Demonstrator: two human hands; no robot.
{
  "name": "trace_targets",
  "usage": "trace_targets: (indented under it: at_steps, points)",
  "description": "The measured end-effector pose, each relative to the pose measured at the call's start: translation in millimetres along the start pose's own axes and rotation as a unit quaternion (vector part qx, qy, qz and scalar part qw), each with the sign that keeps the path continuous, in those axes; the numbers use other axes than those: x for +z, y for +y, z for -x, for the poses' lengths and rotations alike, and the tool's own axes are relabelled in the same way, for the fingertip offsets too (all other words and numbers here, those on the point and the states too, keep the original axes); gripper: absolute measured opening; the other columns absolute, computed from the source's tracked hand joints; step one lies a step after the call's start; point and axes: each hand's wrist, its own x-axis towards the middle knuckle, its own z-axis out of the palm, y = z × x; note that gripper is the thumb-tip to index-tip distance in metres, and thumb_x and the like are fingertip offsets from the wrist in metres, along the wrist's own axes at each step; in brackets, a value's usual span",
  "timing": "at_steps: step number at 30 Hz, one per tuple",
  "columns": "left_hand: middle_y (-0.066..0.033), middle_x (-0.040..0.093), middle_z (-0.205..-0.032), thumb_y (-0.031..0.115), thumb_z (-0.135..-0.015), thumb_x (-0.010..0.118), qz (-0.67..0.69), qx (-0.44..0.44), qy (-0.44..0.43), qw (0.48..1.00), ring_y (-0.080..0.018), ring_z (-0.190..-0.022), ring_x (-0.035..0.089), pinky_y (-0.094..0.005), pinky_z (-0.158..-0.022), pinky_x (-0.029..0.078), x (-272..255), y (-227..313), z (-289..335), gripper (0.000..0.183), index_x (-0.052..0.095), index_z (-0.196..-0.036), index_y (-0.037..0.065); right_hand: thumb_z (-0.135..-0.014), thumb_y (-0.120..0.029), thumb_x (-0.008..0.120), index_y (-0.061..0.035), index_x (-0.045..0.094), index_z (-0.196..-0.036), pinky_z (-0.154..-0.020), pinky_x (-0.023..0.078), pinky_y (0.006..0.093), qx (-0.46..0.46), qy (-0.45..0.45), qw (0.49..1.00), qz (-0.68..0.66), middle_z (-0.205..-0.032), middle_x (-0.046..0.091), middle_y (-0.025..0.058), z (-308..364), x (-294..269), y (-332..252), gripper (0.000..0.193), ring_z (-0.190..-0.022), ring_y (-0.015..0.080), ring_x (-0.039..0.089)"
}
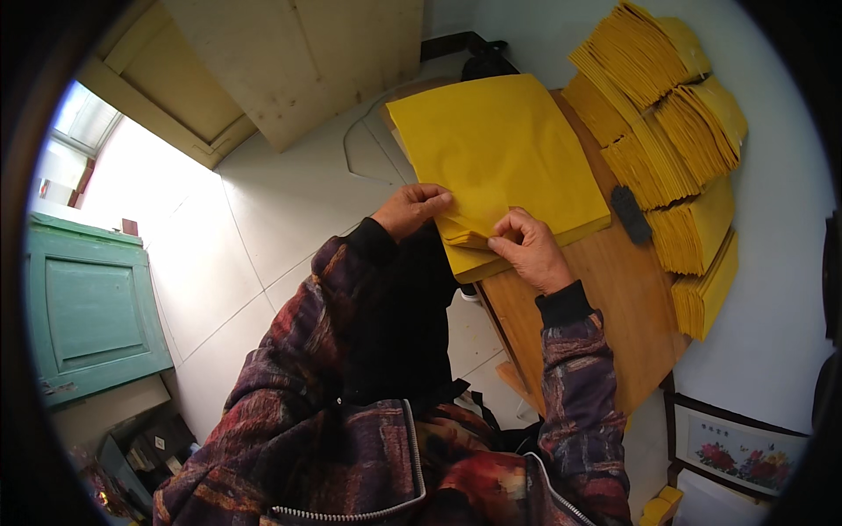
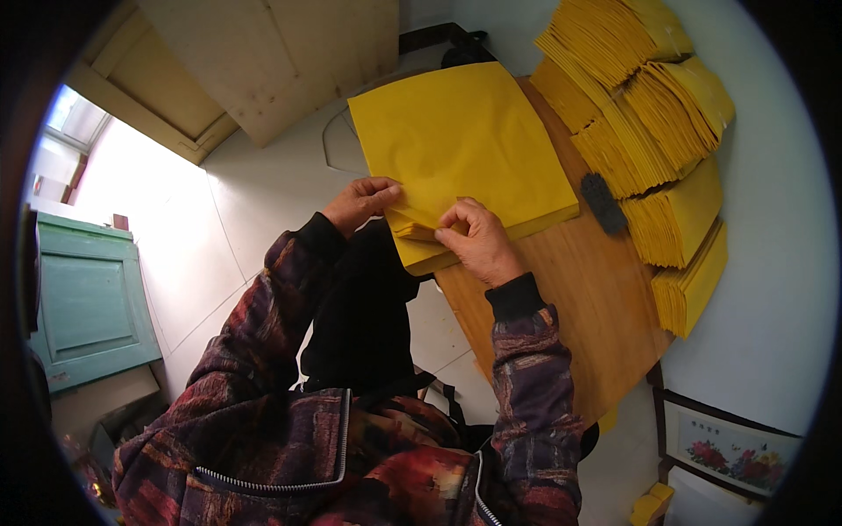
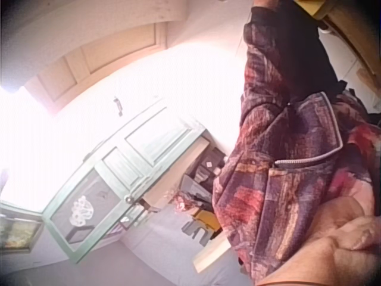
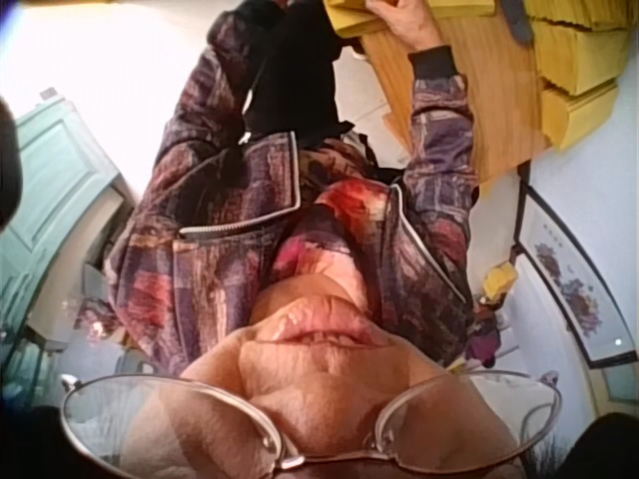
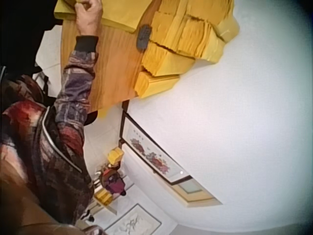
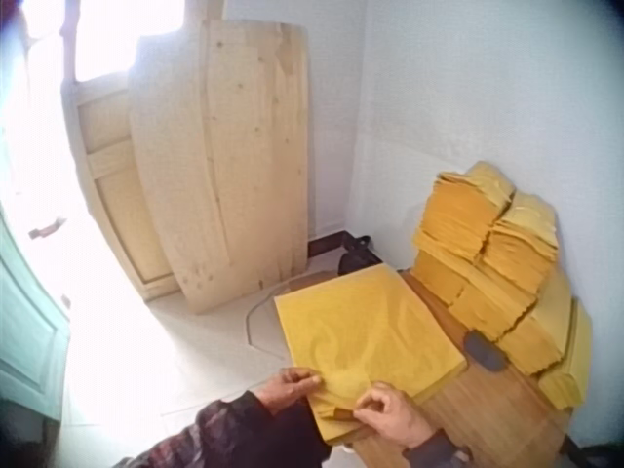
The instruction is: The person folds yellow paper sheets by hand on a low wooden table, repeatedly folding each sheet in half and then rolling it into a tight cylinder. The person stacks the finished rolled sheets on the table.
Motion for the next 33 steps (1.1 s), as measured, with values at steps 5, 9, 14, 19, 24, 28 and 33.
trace_targets:
  at_steps: [5, 9, 14, 19, 24, 28, 33]
  points:
    - [-0.0048, 0.065, -0.107, 0.019, -0.09, 0.063, 0.045, 0.007, -0.113, 0.993, -0.0161, -0.097, 0.062, -0.0291, -0.093, 0.046, -12, 9, 7, 0.031, 0.061, -0.116, 0.002, -0.083, -0.006, 0.067, -0.0052, 0.055, -0.078, -0.061, 0.038, 0.0198, 0.037, 0.009, 0.998, -0.05, -0.072, 0.049, -0.0062, -2, 0, 2, 0.013, -0.067, 0.0041, 0.044]
    - [-0.0058, 0.065, -0.11, 0.014, -0.088, 0.064, 0.012, 0.018, -0.135, 0.991, -0.0167, -0.098, 0.062, -0.0297, -0.094, 0.046, -14, 10, 1, 0.032, 0.06, -0.117, 0.0, -0.083, -0.006, 0.068, -0.0052, 0.055, -0.079, -0.063, 0.039, 0.0196, 0.047, 0.01, 0.996, -0.077, -0.073, 0.049, -0.0066, -3, -1, 7, 0.014, -0.069, 0.0037, 0.045]
    - [-0.0046, 0.067, -0.099, 0.017, -0.089, 0.064, -0.015, 0.015, -0.053, 0.998, -0.0133, -0.089, 0.061, -0.0265, -0.084, 0.048, -6, 2, -5, 0.026, 0.065, -0.108, -0.001, -0.084, -0.004, 0.067, -0.0036, 0.057, -0.092, -0.073, 0.044, 0.0216, 0.029, 0.036, 0.997, -0.063, -0.088, 0.054, -0.0035, -1, 4, 12, 0.013, -0.082, 0.0067, 0.051]
    - [-0.0015, 0.066, -0.086, 0.024, -0.09, 0.063, -0.047, 0.005, 0.04, 0.998, -0.0091, -0.074, 0.056, -0.0228, -0.067, 0.045, 2, -3, -8, 0.027, 0.068, -0.099, -0.001, -0.08, -0.002, 0.067, -0.0043, 0.056, -0.113, -0.091, 0.046, 0.0302, -0.058, 0.151, 0.986, -0.049, -0.121, 0.051, 0.0108, 9, 17, 9, 0.035, -0.115, 0.0222, 0.049]
    - [-0.0008, 0.065, -0.084, 0.025, -0.09, 0.064, -0.059, 0.002, 0.043, 0.997, -0.0085, -0.071, 0.054, -0.0222, -0.064, 0.043, 2, -2, -8, 0.028, 0.068, -0.099, -0.001, -0.08, -0.002, 0.066, -0.0045, 0.061, -0.106, -0.098, 0.041, 0.0321, -0.116, 0.105, 0.983, 0.095, -0.134, 0.045, 0.0146, 17, 16, 5, 0.026, -0.121, 0.0268, 0.047]
    - [-0.0021, 0.066, -0.087, 0.023, -0.09, 0.063, -0.036, 0.001, 0.046, 0.998, -0.0092, -0.074, 0.057, -0.023, -0.067, 0.045, 5, 0, -6, 0.027, 0.068, -0.099, -0.001, -0.08, -0.004, 0.066, -0.0019, 0.062, -0.086, -0.099, 0.04, 0.0335, -0.109, 0.073, 0.976, 0.173, -0.138, 0.044, 0.014, 16, 16, 6, 0.008, -0.124, 0.0297, 0.043]
    - [-0.0036, 0.067, -0.09, 0.023, -0.09, 0.063, -0.054, 0.012, 0.04, 0.998, -0.0114, -0.081, 0.061, -0.0253, -0.074, 0.048, 5, 4, -4, 0.027, 0.068, -0.099, -0.002, -0.08, -0.003, 0.065, -0.0018, 0.058, -0.08, -0.098, 0.039, 0.033, -0.075, 0.052, 0.987, 0.135, -0.139, 0.044, 0.0138, 9, 13, 9, 0.007, -0.124, 0.0294, 0.043]
